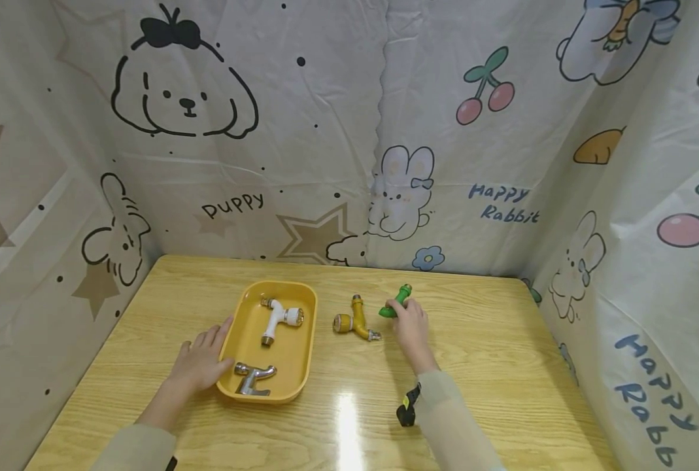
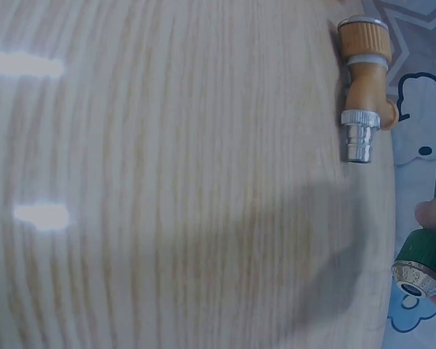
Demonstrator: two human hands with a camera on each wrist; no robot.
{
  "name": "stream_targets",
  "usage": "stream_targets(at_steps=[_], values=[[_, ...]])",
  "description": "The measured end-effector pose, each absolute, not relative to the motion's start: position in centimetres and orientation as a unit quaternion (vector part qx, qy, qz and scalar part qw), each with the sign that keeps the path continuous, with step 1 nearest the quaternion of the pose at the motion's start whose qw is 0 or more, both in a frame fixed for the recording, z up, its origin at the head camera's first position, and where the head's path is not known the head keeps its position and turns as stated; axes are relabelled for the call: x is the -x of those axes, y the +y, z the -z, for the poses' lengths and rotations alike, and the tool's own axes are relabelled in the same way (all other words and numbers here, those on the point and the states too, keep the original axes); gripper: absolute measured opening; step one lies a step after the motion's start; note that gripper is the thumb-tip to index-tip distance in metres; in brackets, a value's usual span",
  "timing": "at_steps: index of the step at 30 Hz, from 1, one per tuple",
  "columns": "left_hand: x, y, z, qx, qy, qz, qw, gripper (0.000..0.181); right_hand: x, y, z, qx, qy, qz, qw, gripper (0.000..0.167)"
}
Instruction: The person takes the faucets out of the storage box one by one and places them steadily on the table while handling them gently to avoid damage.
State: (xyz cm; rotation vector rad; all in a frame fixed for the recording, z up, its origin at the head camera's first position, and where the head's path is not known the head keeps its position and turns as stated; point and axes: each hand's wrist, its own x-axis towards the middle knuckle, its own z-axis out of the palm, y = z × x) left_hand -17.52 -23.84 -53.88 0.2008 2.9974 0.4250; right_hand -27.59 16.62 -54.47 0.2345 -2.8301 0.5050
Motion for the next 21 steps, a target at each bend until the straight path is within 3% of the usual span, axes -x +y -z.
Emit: stream_targets(at_steps=[14, 21], values=[[17.5, -23.8, 54.0, -0.064, 0.985, -0.147, 0.056, 0.077, 26.9, 18.0, 56.3, -0.055, -0.983, -0.159, 0.076, 0.036], [17.7, -23.9, 54.3, -0.064, 0.985, -0.150, 0.062, 0.079, 26.8, 18.3, 56.6, -0.050, -0.981, -0.168, 0.078, 0.035]])
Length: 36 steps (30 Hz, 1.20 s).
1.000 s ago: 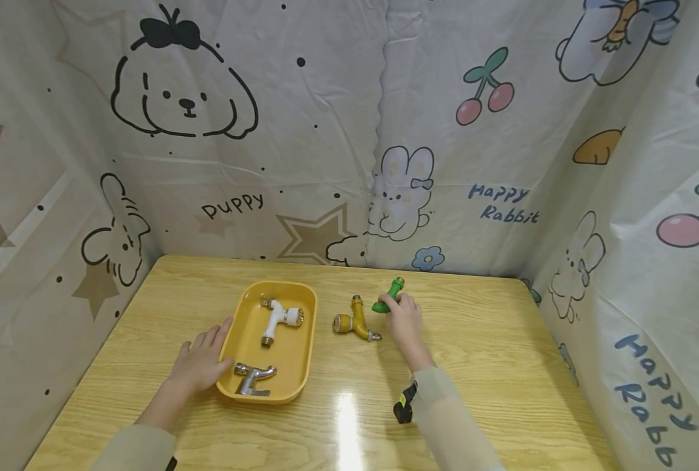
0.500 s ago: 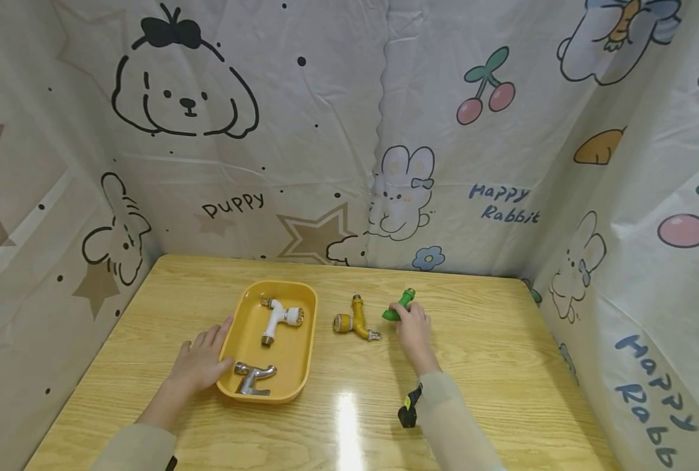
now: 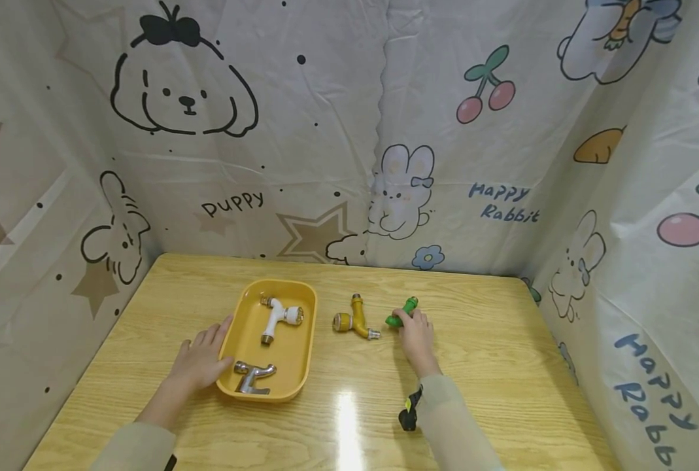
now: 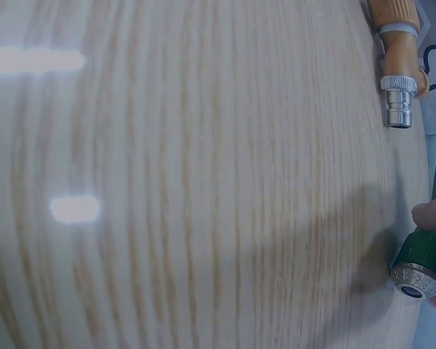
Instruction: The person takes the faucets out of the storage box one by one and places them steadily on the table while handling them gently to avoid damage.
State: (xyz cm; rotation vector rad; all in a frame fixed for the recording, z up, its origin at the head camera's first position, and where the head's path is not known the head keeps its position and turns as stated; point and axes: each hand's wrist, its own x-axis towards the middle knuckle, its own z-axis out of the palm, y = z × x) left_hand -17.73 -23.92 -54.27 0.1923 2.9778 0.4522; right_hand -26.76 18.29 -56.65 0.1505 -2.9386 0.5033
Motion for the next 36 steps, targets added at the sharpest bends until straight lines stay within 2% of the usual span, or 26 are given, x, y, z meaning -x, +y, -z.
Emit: stream_targets(at_steps=[27, 36], values=[[17.66, -23.96, 53.98, -0.066, 0.985, -0.147, 0.060, 0.078, 27.25, 18.50, 56.33, -0.027, -0.991, -0.133, 0.005, 0.031], [17.53, -23.84, 53.84, -0.068, 0.985, -0.151, 0.056, 0.077, 27.23, 18.33, 56.31, -0.028, -0.992, -0.122, -0.003, 0.031]])
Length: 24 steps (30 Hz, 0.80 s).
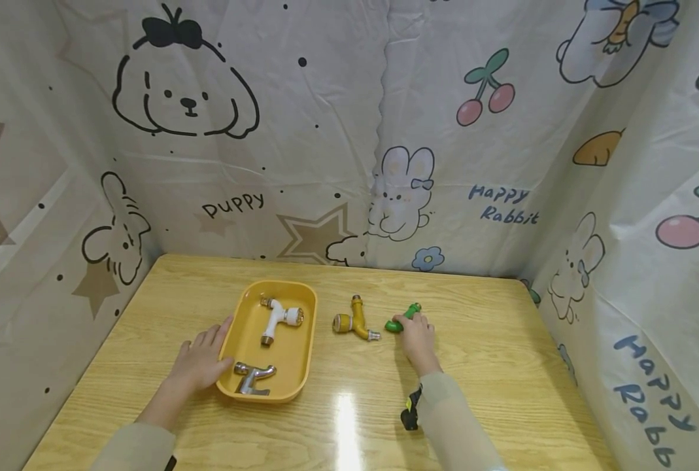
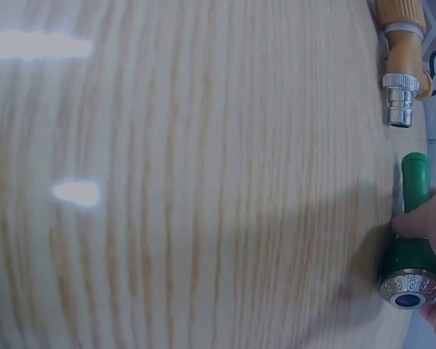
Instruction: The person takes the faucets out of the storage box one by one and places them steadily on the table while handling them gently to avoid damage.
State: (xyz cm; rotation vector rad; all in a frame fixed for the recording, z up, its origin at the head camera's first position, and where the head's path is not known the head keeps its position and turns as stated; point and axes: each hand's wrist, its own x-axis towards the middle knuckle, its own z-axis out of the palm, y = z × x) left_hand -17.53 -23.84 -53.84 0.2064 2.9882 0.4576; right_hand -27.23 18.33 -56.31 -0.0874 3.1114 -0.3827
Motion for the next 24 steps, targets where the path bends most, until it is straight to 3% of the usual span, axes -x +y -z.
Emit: stream_targets(at_steps=[11, 24], values=[[17.74, -24.04, 54.38, -0.065, 0.984, -0.156, 0.057, 0.078, 27.22, 18.04, 56.02, 0.024, 0.992, 0.119, 0.033, 0.035], [17.49, -23.78, 53.81, -0.065, 0.985, -0.153, 0.051, 0.076, 26.87, 18.29, 56.04, 0.022, 0.988, 0.148, 0.025, 0.042]])
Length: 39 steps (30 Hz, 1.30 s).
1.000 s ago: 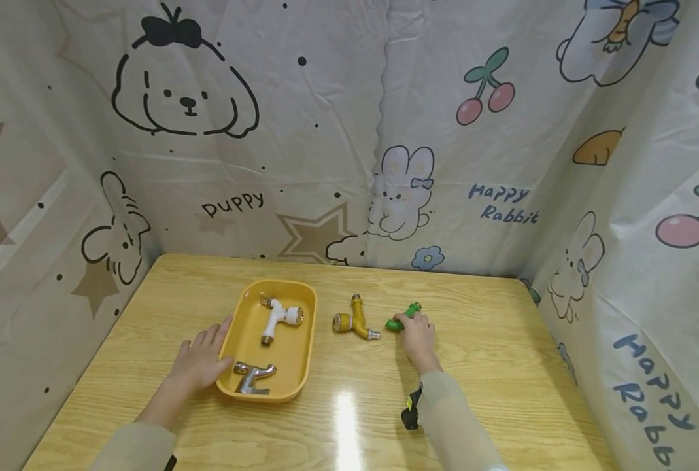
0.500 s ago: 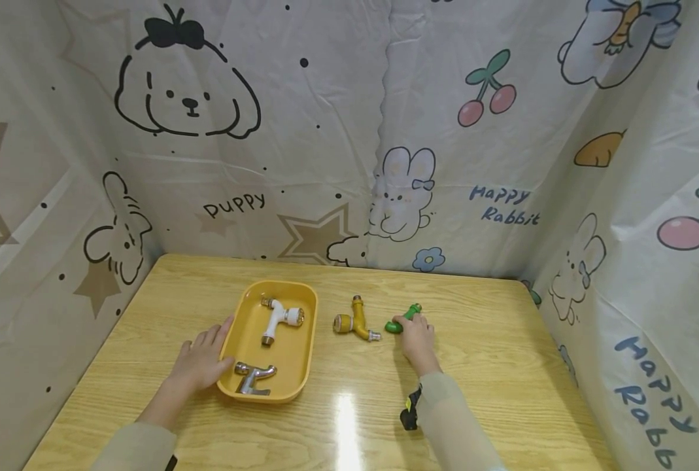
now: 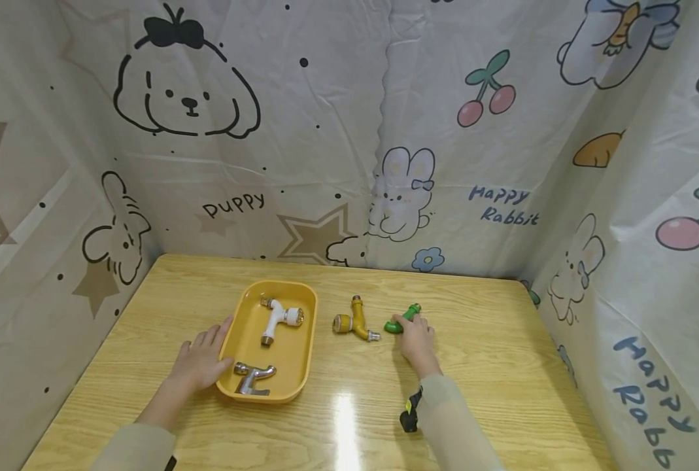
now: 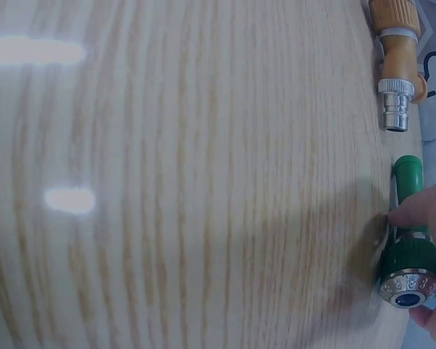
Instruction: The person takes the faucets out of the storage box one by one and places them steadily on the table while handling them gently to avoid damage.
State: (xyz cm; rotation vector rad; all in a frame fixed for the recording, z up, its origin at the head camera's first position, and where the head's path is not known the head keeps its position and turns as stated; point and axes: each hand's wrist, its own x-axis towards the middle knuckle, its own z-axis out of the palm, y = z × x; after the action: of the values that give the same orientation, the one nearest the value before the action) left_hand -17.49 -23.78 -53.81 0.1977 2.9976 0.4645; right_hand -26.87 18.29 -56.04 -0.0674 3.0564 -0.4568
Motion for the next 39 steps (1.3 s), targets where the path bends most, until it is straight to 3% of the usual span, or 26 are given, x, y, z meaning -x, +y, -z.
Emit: stream_targets(at_steps=[10, 24, 33, 39], values=[[17.4, -23.8, 54.0, -0.067, 0.985, -0.149, 0.048, 0.076, 26.6, 17.3, 55.1, 0.003, 0.982, 0.183, -0.039, 0.058], [17.6, -24.0, 54.6, -0.068, 0.984, -0.158, 0.046, 0.075, 26.5, 13.9, 51.5, 0.089, 0.971, 0.218, -0.049, 0.073], [17.5, -24.0, 54.5, -0.068, 0.985, -0.156, 0.042, 0.075, 26.2, 11.3, 50.5, 0.175, 0.965, 0.177, -0.078, 0.071], [17.5, -24.0, 54.4, -0.069, 0.985, -0.155, 0.044, 0.075, 25.6, 9.2, 49.4, 0.214, 0.959, 0.172, -0.069, 0.069]])
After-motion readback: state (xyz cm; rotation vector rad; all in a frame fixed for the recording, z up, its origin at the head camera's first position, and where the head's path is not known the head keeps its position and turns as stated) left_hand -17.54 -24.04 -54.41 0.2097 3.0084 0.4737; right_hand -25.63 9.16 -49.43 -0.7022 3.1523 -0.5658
